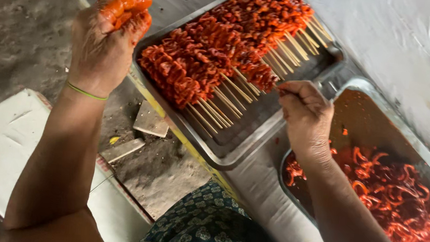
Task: The person is skewering marinated pieces of food onto bamboo sticks by hand and placing them onto a metal tray.
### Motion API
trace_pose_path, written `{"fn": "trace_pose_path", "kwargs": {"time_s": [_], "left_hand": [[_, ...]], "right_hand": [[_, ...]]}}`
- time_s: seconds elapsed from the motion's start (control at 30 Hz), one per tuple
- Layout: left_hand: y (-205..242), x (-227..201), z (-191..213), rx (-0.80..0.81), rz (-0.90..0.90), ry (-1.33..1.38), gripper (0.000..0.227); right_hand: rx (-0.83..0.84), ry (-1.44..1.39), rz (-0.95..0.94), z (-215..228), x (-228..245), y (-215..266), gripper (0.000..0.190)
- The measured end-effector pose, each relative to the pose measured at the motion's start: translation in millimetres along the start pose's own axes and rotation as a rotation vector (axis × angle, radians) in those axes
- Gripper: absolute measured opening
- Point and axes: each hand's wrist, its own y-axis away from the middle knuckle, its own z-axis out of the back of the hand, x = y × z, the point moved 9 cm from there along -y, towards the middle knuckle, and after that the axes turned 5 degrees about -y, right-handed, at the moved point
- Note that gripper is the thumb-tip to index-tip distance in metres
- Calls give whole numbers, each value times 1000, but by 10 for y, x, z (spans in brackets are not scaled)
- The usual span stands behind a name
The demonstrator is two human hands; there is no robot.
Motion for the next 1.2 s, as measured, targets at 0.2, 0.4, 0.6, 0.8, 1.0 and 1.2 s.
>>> {"fn": "trace_pose_path", "kwargs": {"time_s": [0.2,0.4,0.6,0.8,1.0,1.2], "left_hand": [[-50,-42,10,24,-33,7,22],[-77,-12,-129,40,-166,-175,19],[-93,-66,-289,86,-312,-321,18],[-136,-99,-376,110,-343,-338,21],[-126,61,-606,215,-377,-542,27],[13,-172,-1222,420,-510,-794,51]], "right_hand": [[25,46,173,-563,48,5,17],[91,448,436,-1087,196,129,14],[93,438,522,-1159,340,209,17],[106,531,569,-1277,313,134,20],[146,622,625,-1356,310,234,15],[303,542,318,-1433,-437,168,21]]}}
